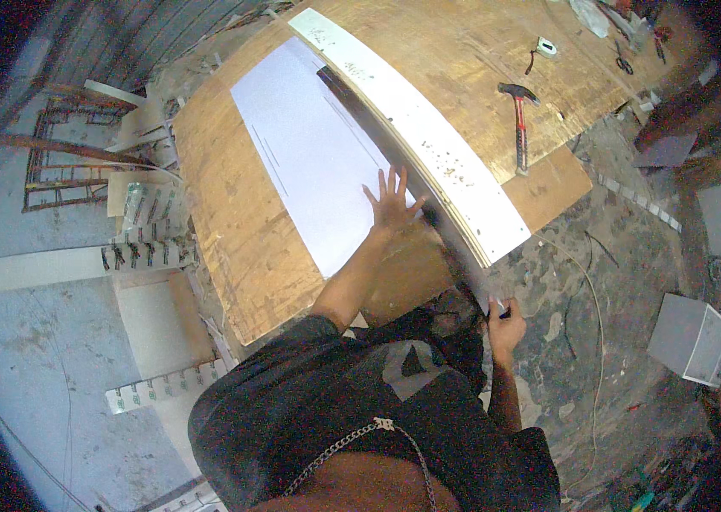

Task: The person uses a utility knife to cut a white sheet material along a straight edge on a wooden workbench. They repeatedly align the straight edge, score the material, and adjust the position to complete the cut.

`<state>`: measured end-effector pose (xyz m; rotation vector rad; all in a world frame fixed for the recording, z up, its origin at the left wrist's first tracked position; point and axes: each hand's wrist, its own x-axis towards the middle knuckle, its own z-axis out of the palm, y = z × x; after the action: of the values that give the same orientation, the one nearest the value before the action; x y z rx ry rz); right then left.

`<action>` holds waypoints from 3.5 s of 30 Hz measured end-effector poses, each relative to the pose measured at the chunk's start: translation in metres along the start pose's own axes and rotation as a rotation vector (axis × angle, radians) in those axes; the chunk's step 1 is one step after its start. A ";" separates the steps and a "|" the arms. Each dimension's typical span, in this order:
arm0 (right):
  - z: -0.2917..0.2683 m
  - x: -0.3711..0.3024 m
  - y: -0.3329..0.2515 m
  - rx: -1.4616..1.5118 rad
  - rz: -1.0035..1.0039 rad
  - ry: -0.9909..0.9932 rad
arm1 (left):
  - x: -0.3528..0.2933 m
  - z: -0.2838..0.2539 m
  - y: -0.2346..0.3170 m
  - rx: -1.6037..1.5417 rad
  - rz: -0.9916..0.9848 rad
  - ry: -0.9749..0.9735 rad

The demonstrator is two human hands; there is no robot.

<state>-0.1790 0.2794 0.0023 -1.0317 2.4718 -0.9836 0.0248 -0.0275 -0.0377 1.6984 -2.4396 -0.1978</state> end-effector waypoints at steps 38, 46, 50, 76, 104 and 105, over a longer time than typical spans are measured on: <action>-0.035 0.003 -0.060 0.059 -0.001 -0.125 | 0.013 -0.019 -0.003 -0.102 -0.120 -0.166; -0.035 0.001 -0.054 -0.028 -0.212 -0.125 | 0.016 -0.028 -0.006 -0.086 -0.097 -0.201; -0.057 0.007 -0.081 -0.154 -0.264 -0.282 | 0.024 -0.030 -0.010 -0.103 -0.116 -0.239; -0.060 0.024 -0.087 -0.264 -0.348 -0.395 | 0.034 -0.024 -0.018 0.002 -0.119 -0.173; 0.075 0.063 -0.165 -0.566 -0.786 -0.412 | 0.038 -0.020 -0.034 -0.115 -0.188 -0.042; 0.077 0.062 -0.168 -0.584 -0.810 -0.391 | 0.038 -0.023 -0.034 -0.107 -0.187 -0.042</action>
<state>-0.0978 0.1119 0.0620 -2.2572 2.0289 -0.1324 0.0474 -0.0748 -0.0199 1.8917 -2.2520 -0.3839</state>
